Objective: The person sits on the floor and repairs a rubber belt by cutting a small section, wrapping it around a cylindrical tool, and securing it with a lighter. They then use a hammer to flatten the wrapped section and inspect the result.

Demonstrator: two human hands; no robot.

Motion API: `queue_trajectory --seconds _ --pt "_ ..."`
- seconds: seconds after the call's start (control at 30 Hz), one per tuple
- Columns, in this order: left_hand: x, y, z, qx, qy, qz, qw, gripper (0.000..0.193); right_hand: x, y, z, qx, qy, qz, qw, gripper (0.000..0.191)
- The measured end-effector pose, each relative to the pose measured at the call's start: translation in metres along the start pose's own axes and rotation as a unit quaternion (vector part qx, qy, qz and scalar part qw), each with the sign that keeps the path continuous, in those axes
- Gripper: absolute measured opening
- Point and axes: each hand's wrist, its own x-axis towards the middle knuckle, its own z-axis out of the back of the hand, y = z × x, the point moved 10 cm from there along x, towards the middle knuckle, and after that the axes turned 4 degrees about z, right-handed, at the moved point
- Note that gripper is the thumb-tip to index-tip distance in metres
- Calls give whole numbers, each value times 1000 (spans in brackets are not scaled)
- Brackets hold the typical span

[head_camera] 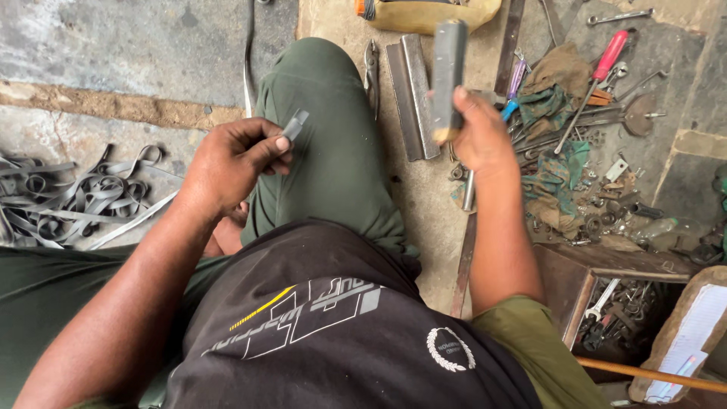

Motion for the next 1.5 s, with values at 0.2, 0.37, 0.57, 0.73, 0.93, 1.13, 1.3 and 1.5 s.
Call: queue_trajectory --seconds 0.2,0.37,0.57,0.73,0.93,1.13,1.3,1.5 --pt "-10 -20 -24 -152 83 -106 979 12 -65 -16 -143 -65 267 -82 958 52" --pt "-14 -16 -31 -178 135 -133 966 13 -74 -16 -193 -298 321 -70 896 44" --pt "8 10 -27 -201 19 -93 975 8 -89 47 -211 -564 110 247 781 47" --pt "7 3 -29 -108 -13 -98 989 14 -101 42 -209 -616 -21 286 734 40" --pt "10 6 -31 24 6 -18 1000 19 -92 30 -193 -598 -9 240 765 40" --pt "14 6 -37 18 8 -16 1000 21 -72 26 -153 -367 25 109 923 38" --pt "14 1 -41 58 15 -8 998 22 -71 45 -153 -196 46 206 958 38" --pt "11 -7 -39 87 -1 -8 996 24 -77 53 -178 -277 82 297 910 19"
